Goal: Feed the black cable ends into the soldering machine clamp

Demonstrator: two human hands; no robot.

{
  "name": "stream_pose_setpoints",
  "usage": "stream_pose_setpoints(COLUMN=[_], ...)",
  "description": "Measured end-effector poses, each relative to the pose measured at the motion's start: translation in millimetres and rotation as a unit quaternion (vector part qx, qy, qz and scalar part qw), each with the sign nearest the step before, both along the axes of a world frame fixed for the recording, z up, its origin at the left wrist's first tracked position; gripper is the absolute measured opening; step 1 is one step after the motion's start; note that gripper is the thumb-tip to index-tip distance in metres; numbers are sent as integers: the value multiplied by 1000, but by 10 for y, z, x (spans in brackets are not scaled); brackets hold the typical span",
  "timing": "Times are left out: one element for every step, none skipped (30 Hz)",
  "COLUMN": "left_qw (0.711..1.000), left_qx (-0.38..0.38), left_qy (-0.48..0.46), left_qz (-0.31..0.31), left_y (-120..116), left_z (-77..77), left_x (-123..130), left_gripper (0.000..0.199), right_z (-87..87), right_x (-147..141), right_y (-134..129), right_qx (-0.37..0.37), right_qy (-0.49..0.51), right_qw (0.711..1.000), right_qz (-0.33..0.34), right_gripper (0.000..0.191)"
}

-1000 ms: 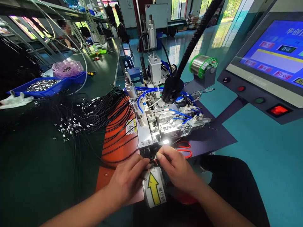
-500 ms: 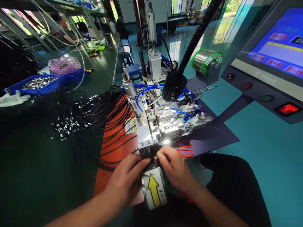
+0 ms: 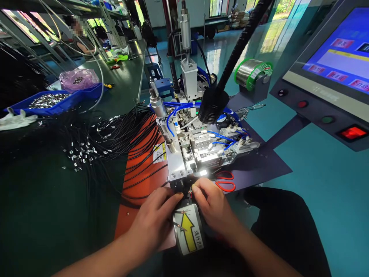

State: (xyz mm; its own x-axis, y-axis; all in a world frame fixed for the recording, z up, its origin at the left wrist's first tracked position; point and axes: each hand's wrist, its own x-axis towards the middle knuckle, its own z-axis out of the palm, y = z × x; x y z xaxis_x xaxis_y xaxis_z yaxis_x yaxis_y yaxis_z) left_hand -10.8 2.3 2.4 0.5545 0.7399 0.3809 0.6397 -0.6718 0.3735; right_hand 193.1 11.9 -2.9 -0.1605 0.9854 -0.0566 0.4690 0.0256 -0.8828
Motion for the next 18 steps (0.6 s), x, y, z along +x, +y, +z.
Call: stream_pose_setpoints(left_qw=[1000,1000,1000,1000,1000,1000,1000,1000,1000,1000,1000,1000,1000,1000,1000,1000,999,999], left_qx=[1,2,4,6,8,10,11,11,10,10,11,12,15,17,17,18,18,20], left_qy=[2,4,6,6,7,6,5,6,8,10,13,16,19,21,24,26,28,30], left_qz=[0,0,0,-1,-2,-2,-2,-2,-3,-3,-2,-2,-2,-1,0,0,0,1], left_y=[0,1,3,5,8,11,14,17,19,19,18,15,12,9,7,7,8,11], left_z=[0,2,6,12,18,25,32,37,39,40,37,33,27,20,13,6,2,-1], left_x=[3,8,12,17,20,23,24,23,21,19,16,13,10,9,8,9,9,11], left_gripper=[36,35,34,34,34,33,32,32,31,31,31,31,31,31,31,31,31,31], right_z=[-3,-6,-10,-13,-16,-18,-18,-17,-14,-9,-4,0,4,6,7,6,3,-1], right_x=[0,1,2,2,1,0,-2,-4,-5,-6,-5,-3,0,3,5,5,5,4], right_y=[-3,-5,-7,-7,-5,-2,1,5,9,10,10,8,5,3,1,0,0,2], right_qx=[0,0,-2,-3,-5,-6,-7,-7,-8,-10,-12,-13,-15,-16,-17,-17,-18,-18], right_qy=[1,1,0,-1,-1,-1,0,0,0,0,-1,-2,-3,-4,-4,-4,-3,-2], right_qw=[1000,1000,1000,1000,1000,1000,1000,1000,1000,1000,1000,1000,1000,1000,1000,1000,1000,1000], right_qz=[-1,-2,-2,-3,-4,-4,-4,-4,-5,-6,-7,-8,-9,-9,-10,-10,-10,-10], right_gripper=[27,27,27,27,27,28,28,28,28,28,28,28,28,28,28,28,28,28])
